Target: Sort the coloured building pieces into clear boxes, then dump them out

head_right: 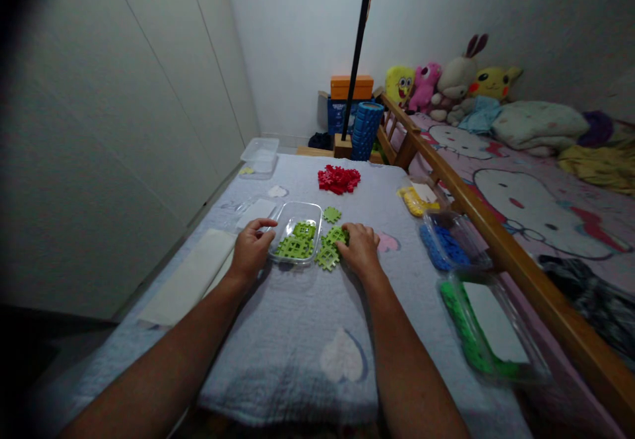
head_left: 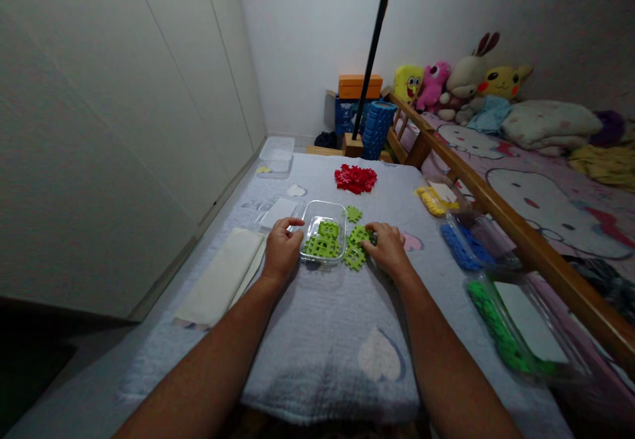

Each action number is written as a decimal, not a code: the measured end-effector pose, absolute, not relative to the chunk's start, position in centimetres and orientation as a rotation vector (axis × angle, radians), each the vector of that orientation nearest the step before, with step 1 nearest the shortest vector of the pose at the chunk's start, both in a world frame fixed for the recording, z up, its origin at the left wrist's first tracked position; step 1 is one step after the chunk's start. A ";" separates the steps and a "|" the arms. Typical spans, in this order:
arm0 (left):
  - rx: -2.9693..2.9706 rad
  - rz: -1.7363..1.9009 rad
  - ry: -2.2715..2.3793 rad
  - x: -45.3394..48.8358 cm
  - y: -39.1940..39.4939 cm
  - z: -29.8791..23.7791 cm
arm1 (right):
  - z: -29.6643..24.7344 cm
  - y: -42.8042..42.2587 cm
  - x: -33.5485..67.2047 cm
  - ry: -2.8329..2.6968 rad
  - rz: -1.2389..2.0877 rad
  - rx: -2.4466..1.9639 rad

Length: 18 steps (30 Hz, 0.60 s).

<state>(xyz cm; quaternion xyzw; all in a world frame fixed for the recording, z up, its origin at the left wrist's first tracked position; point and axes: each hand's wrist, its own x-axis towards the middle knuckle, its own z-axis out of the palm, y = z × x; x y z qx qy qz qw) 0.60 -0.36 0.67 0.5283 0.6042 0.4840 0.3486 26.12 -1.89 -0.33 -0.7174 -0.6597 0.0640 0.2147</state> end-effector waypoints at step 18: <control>1.357 1.266 1.528 0.6 -0.3 0.5 | 0.8 -1.4 27.2 -1.414 0.482 -1.670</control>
